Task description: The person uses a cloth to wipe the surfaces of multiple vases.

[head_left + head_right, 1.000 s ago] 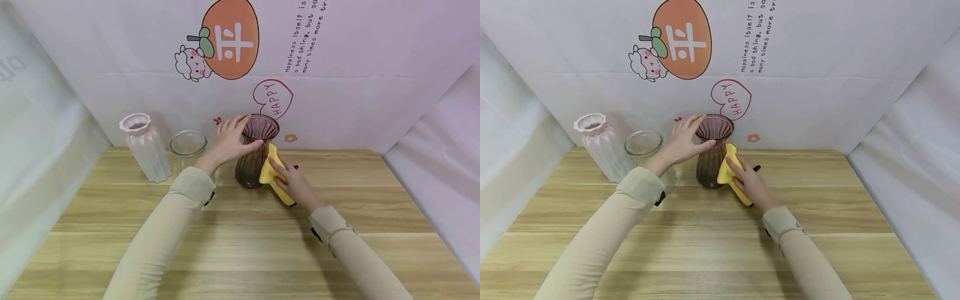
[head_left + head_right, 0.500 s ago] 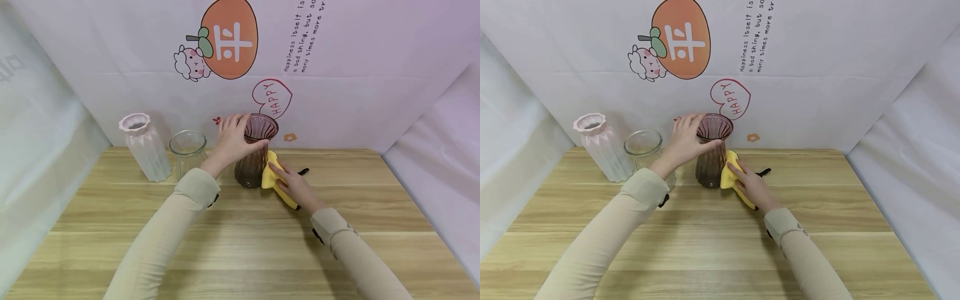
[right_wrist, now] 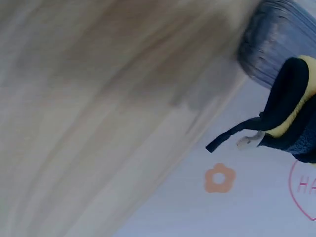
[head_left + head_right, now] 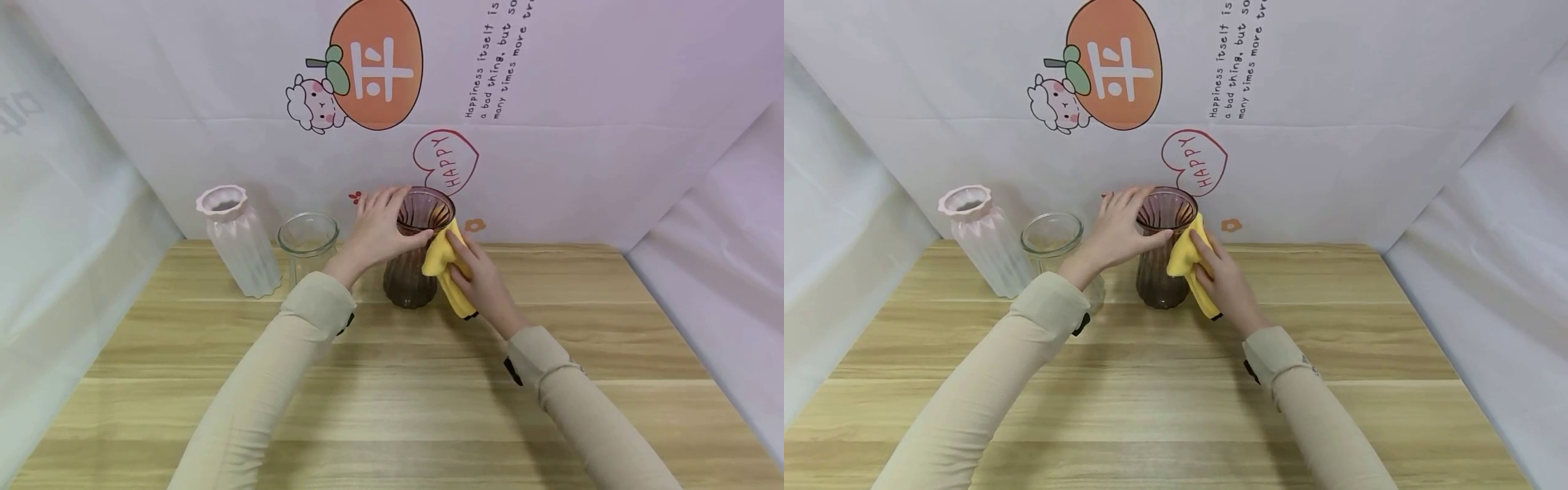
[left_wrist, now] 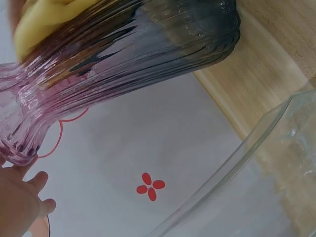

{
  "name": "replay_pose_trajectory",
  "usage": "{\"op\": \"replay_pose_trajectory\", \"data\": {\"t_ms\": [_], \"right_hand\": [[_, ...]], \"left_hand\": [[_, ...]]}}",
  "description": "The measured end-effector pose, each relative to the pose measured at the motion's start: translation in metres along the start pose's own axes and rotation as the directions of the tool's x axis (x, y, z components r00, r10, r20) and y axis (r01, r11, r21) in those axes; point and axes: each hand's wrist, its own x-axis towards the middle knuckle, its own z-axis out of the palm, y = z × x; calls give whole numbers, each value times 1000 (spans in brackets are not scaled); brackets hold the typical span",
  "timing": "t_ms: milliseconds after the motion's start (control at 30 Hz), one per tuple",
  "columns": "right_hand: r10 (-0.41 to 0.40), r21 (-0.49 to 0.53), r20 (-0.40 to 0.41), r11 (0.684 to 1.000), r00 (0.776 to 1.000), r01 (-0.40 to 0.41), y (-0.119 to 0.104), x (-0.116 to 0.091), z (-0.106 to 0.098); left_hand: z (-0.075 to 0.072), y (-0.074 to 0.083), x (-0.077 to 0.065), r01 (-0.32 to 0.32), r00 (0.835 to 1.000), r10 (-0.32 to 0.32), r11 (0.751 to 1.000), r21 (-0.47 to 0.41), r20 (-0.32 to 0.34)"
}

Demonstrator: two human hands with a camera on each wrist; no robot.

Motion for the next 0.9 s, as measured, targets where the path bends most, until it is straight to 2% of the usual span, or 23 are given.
{"op": "replay_pose_trajectory", "data": {"t_ms": [100, 200, 600, 700, 900], "right_hand": [[6, 9, -31, 1000, 1000, -6, -5, 5, -1], [14, -3, -18, 1000, 1000, -14, -7, 6, -1], [38, -39, 148, 999, 988, -32, 7, -13, 12], [76, -61, 222, 996, 972, -64, 12, -21, 13], [147, -172, 366, 981, 919, -88, 20, -32, 13]], "left_hand": [[-1, 0, 0, -6, 1000, 6, 1000, -6, 22], [0, -1, 0, -10, 999, 11, 1000, -11, 36], [2, -2, 0, -6, 998, 7, 1000, -11, 59], [2, -1, -1, -4, 999, 5, 1000, -22, 52], [5, 1, -3, 3, 1000, -4, 997, -77, -10]]}}
